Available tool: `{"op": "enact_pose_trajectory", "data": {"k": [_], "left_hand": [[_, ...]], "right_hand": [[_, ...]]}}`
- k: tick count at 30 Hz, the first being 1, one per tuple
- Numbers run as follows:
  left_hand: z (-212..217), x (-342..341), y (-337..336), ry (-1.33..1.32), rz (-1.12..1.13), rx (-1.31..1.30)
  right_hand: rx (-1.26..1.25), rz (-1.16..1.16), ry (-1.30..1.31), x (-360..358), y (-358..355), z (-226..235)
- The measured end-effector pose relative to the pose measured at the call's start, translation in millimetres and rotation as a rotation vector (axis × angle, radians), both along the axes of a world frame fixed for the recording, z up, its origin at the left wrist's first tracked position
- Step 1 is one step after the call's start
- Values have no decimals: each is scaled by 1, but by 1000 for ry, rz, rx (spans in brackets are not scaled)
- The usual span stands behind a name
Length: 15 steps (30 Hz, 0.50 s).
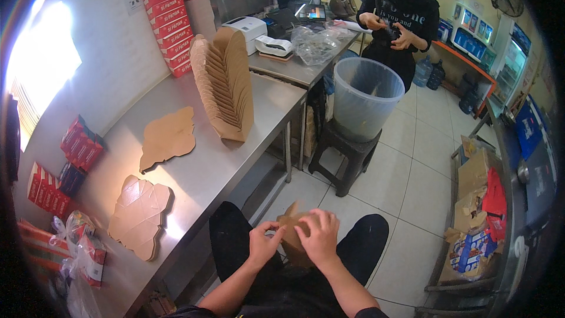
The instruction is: The person sits on the floor and repeatedly folds flat cardboard pieces into tray shapes by hand. They stack the finished trays on their lap and periodically place the stack onto a nearby metal table.
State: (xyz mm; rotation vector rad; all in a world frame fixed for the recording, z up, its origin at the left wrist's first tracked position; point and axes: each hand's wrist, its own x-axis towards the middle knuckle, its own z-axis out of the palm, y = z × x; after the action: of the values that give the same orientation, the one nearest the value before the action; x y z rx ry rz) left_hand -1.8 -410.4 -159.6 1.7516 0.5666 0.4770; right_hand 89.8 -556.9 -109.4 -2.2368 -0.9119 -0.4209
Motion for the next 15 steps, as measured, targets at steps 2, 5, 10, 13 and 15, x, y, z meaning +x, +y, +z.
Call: {"op": "enact_pose_trajectory", "data": {"k": [2, 5, 10, 13, 15], "left_hand": [[-4, 6, 0, -78, 18, -267], [-11, 11, 0, -138, 8, -503], [-9, 9, 2, -130, -48, -625], [11, 8, 10, -52, -82, -537], [21, 10, 9, -72, -112, -469]], "right_hand": [[-40, 81, 49, -11, 2, -14], [-13, 98, 51, -24, 13, -13], [-6, 120, -80, -13, 17, -9], [52, 171, -91, -6, 17, -10], [82, 201, -53, -1, 14, -7]]}}
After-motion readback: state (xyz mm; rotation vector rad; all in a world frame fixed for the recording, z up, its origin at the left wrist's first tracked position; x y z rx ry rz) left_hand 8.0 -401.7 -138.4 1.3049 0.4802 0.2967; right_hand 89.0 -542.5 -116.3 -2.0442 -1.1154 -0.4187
